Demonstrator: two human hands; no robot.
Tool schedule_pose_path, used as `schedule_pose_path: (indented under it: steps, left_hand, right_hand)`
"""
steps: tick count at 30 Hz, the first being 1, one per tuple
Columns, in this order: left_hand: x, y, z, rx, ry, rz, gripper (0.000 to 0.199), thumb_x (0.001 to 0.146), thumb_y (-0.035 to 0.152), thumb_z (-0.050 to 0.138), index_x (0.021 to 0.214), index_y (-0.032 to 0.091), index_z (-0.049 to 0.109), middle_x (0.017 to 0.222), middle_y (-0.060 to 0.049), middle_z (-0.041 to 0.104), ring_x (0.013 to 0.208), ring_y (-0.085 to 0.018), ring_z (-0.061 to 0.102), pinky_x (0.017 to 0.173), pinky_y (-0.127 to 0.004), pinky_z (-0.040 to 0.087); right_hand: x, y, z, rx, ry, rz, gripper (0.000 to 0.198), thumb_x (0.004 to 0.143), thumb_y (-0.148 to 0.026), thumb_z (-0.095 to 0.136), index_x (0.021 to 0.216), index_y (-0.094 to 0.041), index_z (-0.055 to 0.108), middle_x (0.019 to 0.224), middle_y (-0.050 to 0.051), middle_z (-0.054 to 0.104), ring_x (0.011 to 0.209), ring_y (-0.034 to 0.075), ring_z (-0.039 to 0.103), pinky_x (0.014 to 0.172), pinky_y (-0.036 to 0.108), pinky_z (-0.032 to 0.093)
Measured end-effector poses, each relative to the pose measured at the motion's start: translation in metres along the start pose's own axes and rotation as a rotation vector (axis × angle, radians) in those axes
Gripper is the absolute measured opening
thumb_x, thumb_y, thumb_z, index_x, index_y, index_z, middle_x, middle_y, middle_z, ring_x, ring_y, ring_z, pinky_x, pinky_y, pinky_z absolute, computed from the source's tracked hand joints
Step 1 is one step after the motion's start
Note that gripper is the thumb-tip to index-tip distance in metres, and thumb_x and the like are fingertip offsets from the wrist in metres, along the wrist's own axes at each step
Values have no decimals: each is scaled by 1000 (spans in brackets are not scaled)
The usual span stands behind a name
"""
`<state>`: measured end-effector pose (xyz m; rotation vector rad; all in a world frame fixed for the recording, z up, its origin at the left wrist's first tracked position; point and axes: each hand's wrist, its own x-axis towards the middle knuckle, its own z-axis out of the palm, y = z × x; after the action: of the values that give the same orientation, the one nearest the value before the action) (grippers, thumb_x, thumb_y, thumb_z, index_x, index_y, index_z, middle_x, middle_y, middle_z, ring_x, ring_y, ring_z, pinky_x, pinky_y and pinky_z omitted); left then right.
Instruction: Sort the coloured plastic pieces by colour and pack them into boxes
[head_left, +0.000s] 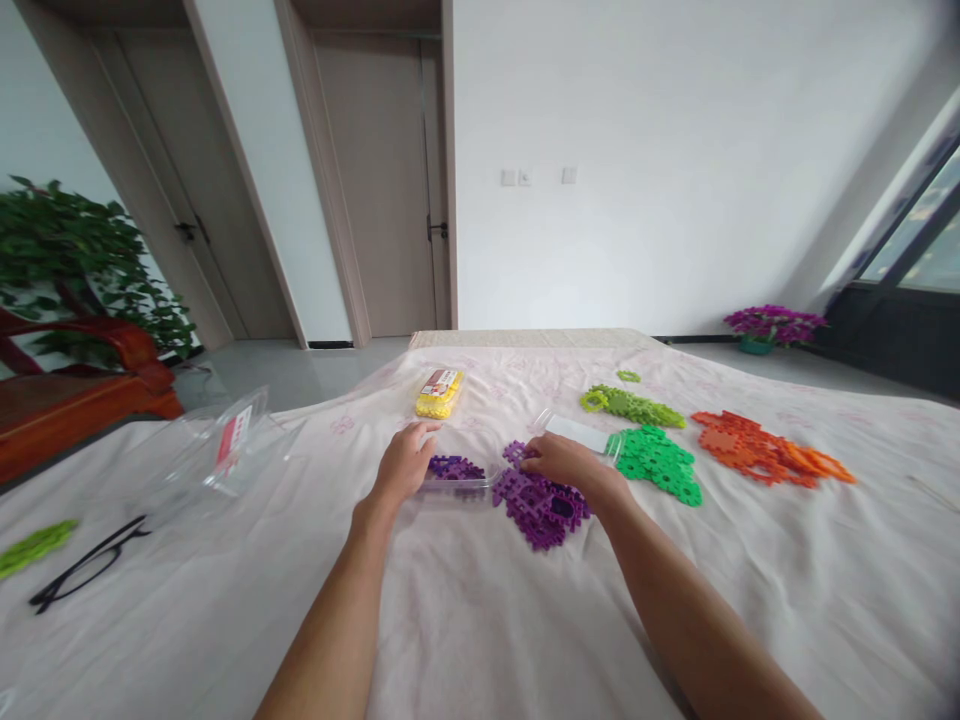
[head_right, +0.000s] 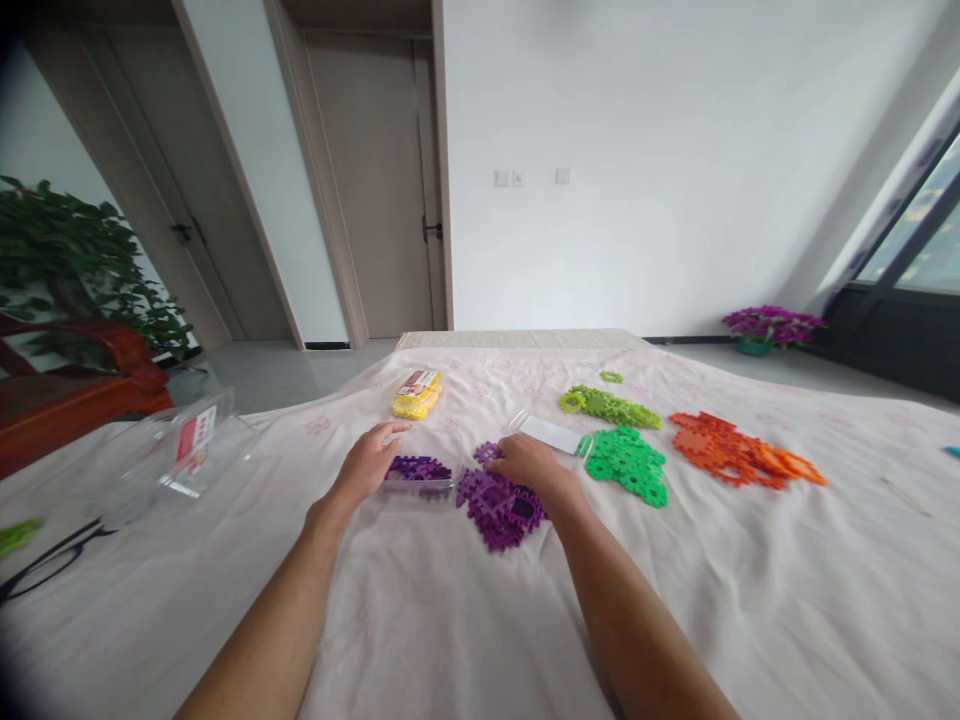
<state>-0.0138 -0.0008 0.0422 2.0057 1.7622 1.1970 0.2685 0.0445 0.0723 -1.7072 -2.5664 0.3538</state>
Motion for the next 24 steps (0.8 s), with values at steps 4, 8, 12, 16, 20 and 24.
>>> schedule_pose_path:
  steps: [4,8,12,16,20,24]
  left_hand:
    - [0,0,0,4,-10,-2,34,86,22,47,114,21,66,122,-7,66,118,-21,58,106,-36,41]
    - [0,-1,0,8,-10,-2,34,86,22,47,115,21,65,122,-6,66,118,-21,58,106,-36,41]
    - [0,0,0,0,-12,-13,34,87,23,46,115,22,65,123,-5,65,119,-20,57,107,-36,40]
    - [-1,1,-1,-25,-14,-24,33,87,24,46,114,22,66,123,-5,66,119,-20,57,108,-35,39]
    - [-1,0,-1,-46,-15,-26,32,88,24,46,113,22,66,122,-4,66,119,-20,57,107,-35,40]
    - [0,1,0,-50,-4,-12,33,89,27,44,113,22,66,121,-5,67,118,-19,58,106,-35,41]
  right_hand:
    - [0,14,-4,68,-86,-89,23,75,-27,60,92,-22,74,88,3,73,80,18,64,66,24,38]
    - [1,22,-5,81,-73,-108,34,65,-21,66,98,-24,73,94,1,72,85,19,63,68,23,39]
    - [-2,19,-10,84,28,-30,26,64,-24,69,90,-23,74,89,1,73,80,17,63,63,23,38]
    - [-4,14,-20,238,229,27,17,74,-29,63,86,-22,73,77,2,72,70,15,63,60,23,39]
    - [-1,4,-18,574,382,43,22,81,-33,59,90,-17,71,73,3,71,66,15,64,59,22,45]
    - [3,-20,-4,797,293,23,22,81,-32,60,91,-15,70,68,3,70,60,14,64,55,22,49]
